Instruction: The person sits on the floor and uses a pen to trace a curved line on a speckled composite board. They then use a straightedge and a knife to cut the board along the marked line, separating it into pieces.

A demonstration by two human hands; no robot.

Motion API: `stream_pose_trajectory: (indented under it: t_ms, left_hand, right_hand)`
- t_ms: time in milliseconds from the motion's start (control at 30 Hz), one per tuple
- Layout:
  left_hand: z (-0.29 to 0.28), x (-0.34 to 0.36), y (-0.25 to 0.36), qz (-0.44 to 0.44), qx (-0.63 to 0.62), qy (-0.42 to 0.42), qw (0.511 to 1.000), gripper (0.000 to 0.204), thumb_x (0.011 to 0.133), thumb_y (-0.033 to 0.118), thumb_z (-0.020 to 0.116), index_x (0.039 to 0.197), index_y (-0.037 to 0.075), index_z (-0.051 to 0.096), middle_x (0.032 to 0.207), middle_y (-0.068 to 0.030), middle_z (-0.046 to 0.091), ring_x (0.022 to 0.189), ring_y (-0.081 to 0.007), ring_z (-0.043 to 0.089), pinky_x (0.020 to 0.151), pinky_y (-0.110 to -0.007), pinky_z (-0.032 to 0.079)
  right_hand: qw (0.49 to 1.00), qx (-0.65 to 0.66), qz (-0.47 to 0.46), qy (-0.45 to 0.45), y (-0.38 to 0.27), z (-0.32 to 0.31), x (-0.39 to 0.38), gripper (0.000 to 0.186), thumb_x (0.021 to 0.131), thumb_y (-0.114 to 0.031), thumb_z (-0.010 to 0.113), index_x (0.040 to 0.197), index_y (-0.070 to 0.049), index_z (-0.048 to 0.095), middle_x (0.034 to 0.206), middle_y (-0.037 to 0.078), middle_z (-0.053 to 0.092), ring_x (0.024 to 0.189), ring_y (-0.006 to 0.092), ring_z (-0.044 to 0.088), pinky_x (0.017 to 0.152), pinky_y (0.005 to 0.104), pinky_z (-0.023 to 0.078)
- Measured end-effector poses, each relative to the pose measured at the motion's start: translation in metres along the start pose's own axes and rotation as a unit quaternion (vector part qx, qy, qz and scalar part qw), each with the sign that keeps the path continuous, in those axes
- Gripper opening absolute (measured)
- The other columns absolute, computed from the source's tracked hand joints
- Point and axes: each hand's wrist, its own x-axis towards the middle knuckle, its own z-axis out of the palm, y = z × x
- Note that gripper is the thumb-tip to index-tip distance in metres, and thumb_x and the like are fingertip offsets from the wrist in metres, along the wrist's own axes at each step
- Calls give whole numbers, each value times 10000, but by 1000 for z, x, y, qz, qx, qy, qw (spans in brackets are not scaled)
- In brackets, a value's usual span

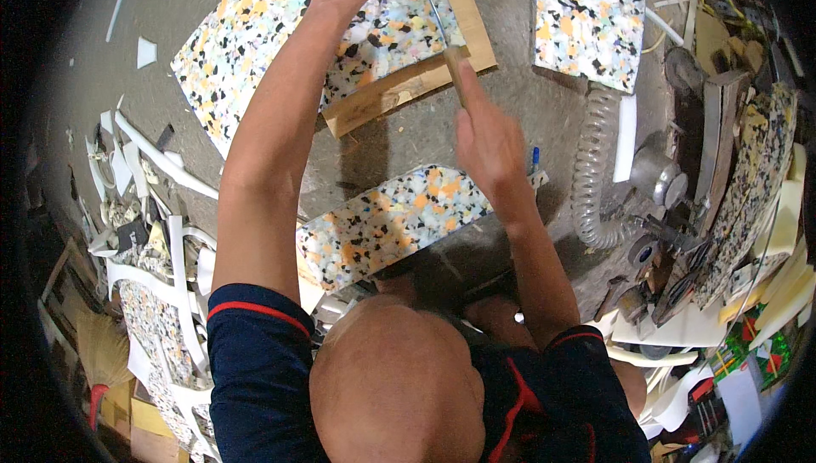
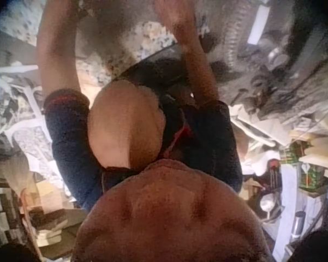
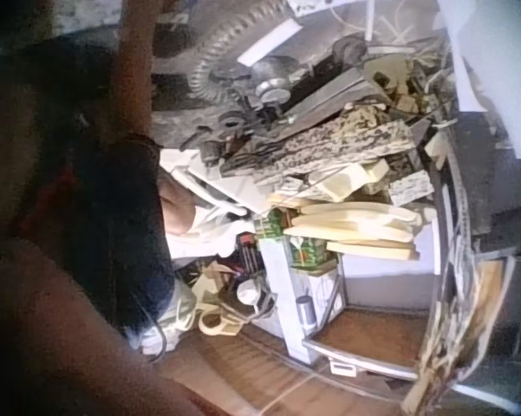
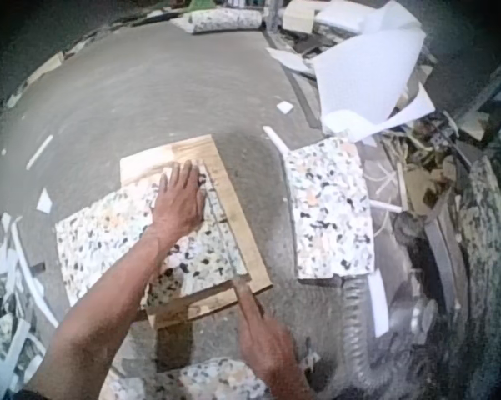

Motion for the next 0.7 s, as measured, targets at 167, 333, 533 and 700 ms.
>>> stream_pose_trajectory:
  t_ms: [167, 333, 533, 700]
  left_hand:
    - [-7, 2, 2, -2, -8, -2, 1000, 602, 1040, 306, 468, 1525, -38, 371, 1605, -240, 356, 1516, -433, 274, 1231, -572, 243]
    - [-19, -50, 35, 16, 57, -35, 998, 578, 1090, 367, 361, 1571, 46, 359, 1645, -162, 341, 1534, -424, 252, 1230, -580, 219]
    - [-7, -103, 59, 0, -18, 15, 1000, 589, 1058, 371, 425, 1558, 64, 374, 1641, -160, 347, 1503, -465, 293, 1178, -647, 245]
    - [-9, -99, 58, -3, -24, 20, 999, 585, 1047, 363, 441, 1545, 61, 380, 1632, -163, 356, 1487, -474, 311, 1164, -655, 262]
  right_hand:
    - [995, 34, -78, 58, 21, 1, -48, 697, 928, -74, 621, 1587, -186, 421, 727, 186, 606, 591, 367, 615, 558, 480, 521]
    - [999, 27, -44, 12, 12, -6, -36, 710, 956, -96, 593, 1615, -201, 351, 753, 202, 623, 646, 398, 645, 615, 515, 530]
    - [999, 28, -21, -29, -1, -5, 3, 714, 993, -132, 559, 1637, -221, 265, 818, 231, 649, 728, 449, 673, 697, 560, 538]
    - [999, 20, -15, -35, 15, -8, -48, 688, 985, -126, 568, 1623, -200, 319, 805, 226, 640, 710, 449, 664, 680, 544, 544]
